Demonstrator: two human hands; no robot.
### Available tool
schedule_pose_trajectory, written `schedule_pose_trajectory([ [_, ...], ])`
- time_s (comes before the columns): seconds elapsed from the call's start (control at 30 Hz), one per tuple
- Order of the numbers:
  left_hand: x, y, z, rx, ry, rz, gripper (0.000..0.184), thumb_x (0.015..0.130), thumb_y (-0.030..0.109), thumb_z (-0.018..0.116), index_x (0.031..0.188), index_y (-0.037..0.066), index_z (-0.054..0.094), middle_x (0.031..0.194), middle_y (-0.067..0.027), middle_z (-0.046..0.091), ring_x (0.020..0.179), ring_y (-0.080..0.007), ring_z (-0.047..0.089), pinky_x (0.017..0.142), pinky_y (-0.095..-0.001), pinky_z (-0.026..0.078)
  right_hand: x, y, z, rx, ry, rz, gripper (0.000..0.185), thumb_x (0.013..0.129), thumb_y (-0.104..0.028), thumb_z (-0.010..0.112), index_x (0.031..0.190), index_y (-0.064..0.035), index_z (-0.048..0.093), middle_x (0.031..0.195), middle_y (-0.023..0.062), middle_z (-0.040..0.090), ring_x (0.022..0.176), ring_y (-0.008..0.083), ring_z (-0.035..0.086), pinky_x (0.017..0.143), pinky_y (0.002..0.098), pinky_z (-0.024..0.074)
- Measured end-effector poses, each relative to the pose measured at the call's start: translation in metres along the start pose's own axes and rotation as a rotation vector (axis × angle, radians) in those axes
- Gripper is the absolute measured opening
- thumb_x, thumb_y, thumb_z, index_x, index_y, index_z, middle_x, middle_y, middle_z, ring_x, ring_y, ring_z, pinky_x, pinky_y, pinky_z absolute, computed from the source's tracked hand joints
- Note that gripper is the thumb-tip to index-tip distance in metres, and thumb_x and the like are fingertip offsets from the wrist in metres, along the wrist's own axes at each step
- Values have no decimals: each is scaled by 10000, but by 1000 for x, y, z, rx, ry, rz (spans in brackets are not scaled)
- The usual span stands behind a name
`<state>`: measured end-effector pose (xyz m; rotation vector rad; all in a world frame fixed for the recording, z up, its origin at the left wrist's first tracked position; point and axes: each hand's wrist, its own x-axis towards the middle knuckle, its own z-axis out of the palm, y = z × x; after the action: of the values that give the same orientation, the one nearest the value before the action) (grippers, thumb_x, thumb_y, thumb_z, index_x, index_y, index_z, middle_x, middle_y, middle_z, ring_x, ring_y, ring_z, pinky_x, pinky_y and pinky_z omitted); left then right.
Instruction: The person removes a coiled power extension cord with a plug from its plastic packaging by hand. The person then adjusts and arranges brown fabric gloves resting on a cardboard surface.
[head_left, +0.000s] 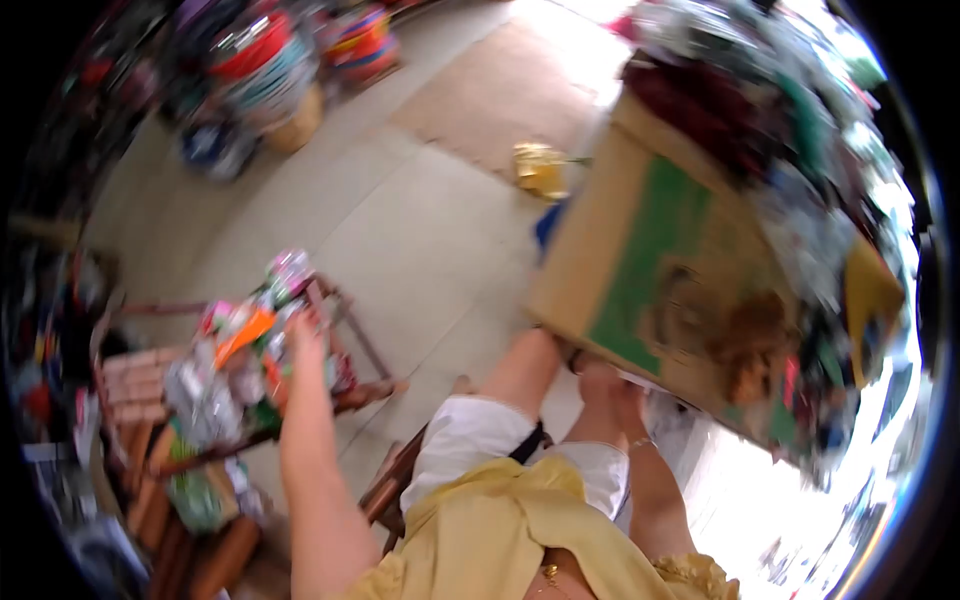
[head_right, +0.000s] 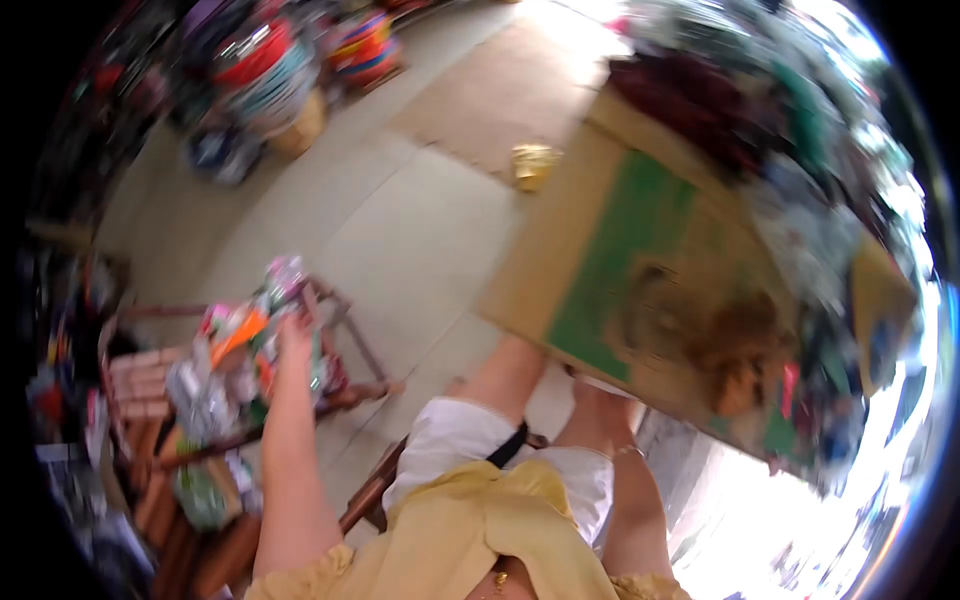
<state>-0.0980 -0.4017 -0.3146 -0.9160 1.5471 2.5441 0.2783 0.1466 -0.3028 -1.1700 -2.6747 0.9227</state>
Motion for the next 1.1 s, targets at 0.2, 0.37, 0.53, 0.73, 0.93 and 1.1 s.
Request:
schedule_pose_trajectory([
  [0.2,59,-20,20,-212,178,-219,123,844,233,566,891,131,516,676,-6,469,655,-163,507,654,-389,484,7,2,-2,-433,-115,87,453,740,-334,611,1028,-4,495,995,238,544,921,387,523,808,441,423],
  [0.37,85,-13,36,-309,357,-334,404,836,366,611,1067,78,447,905,-87,428,829,-243,486,806,-495,490,17,-46,-13,-349,-153,447,505,765,-360,589,1112,-17,456,1075,240,511,1000,387,492,868,446,394],
  [0.53,112,-1,44,-315,530,-487,466,768,447,671,971,67,493,861,-80,452,749,-205,500,705,-428,525,21,3,-1,-252,-9,251,531,775,-373,570,1148,-15,446,1105,240,506,1017,393,485,889,445,387],
  [0.73,148,-16,28,-335,687,-430,415,683,426,762,591,145,470,479,74,368,379,-60,338,369,-195,271,13,1,-14,-353,-51,358,544,786,-381,561,1175,-21,438,1138,239,496,1046,398,476,906,446,383],
  [0.93,133,-18,28,-462,552,-442,256,694,405,733,748,227,558,620,81,438,464,-55,373,441,-198,321,12,-3,-22,-396,-83,399,558,797,-389,552,1202,-26,429,1171,238,487,1076,404,467,923,447,379],
  [1.1,126,-6,40,-410,738,-384,291,715,328,742,778,101,570,618,24,461,547,-108,449,533,-281,434,21,4,-19,-417,-93,401,569,808,-396,543,1227,-32,420,1202,238,476,1102,409,459,937,449,377],
])
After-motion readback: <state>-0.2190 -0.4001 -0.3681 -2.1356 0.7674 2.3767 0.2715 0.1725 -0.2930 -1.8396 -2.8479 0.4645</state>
